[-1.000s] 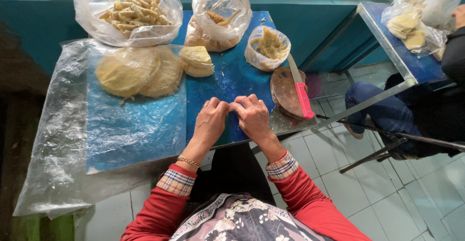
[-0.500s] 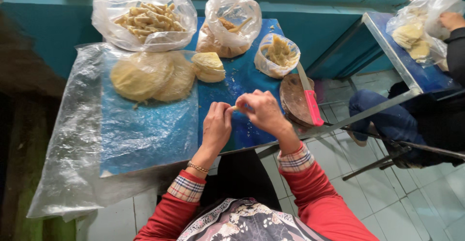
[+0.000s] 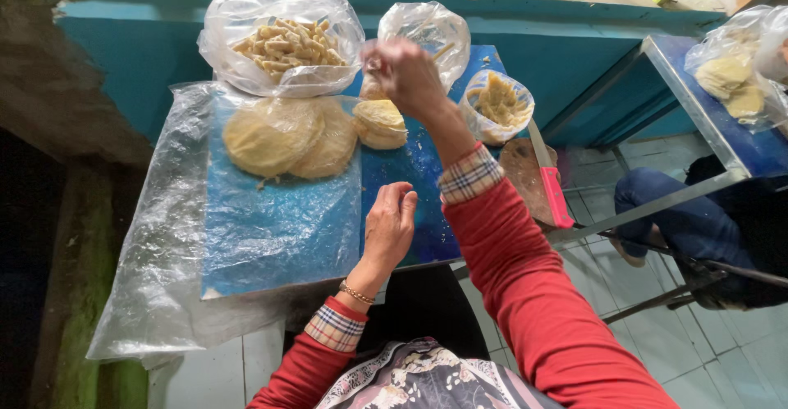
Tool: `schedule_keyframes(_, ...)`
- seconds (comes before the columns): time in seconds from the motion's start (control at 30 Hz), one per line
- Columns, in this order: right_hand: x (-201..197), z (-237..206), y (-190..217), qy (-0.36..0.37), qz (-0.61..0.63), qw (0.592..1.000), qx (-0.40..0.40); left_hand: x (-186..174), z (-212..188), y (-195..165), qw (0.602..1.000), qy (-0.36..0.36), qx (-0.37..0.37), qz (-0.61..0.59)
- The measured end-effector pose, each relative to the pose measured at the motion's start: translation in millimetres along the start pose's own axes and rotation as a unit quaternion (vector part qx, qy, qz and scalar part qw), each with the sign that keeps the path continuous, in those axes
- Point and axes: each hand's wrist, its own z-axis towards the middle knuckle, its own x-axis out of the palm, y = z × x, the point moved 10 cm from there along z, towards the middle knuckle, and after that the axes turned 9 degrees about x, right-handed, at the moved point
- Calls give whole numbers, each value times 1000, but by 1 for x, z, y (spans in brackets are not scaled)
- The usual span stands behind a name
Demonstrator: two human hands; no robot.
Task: The person sits at a work table and folds thin dough pieces by hand, pressing each folded piece and placing it onto a growing stack of folded pastries on the blue work surface. They repeatedly take new dough pieces from a pile and from a plastic bag, fold them one at a time, and add them to the stack.
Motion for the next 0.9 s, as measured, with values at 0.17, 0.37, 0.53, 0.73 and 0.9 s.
schedule_keyframes(0.17, 34, -57, -41, 59, 46, 996, 37, 3, -2, -8, 999, 12, 30, 29)
schedule_keyframes(0.37, 57, -40, -93, 66, 63, 988, 128, 0, -4, -11, 999, 1, 31, 20)
schedule_keyframes(0.53, 90, -40, -155, 90, 377, 870, 306, -6, -4, -13, 999, -21, 30, 1)
schedule_keyframes(0.73, 72, -72, -164, 31, 619, 720, 312, -6, -10, 20, 987, -71, -83, -121)
schedule_keyframes(0.9, 7, -131, -66, 21, 419, 904, 83, 8, -6, 61, 895, -110, -145, -407)
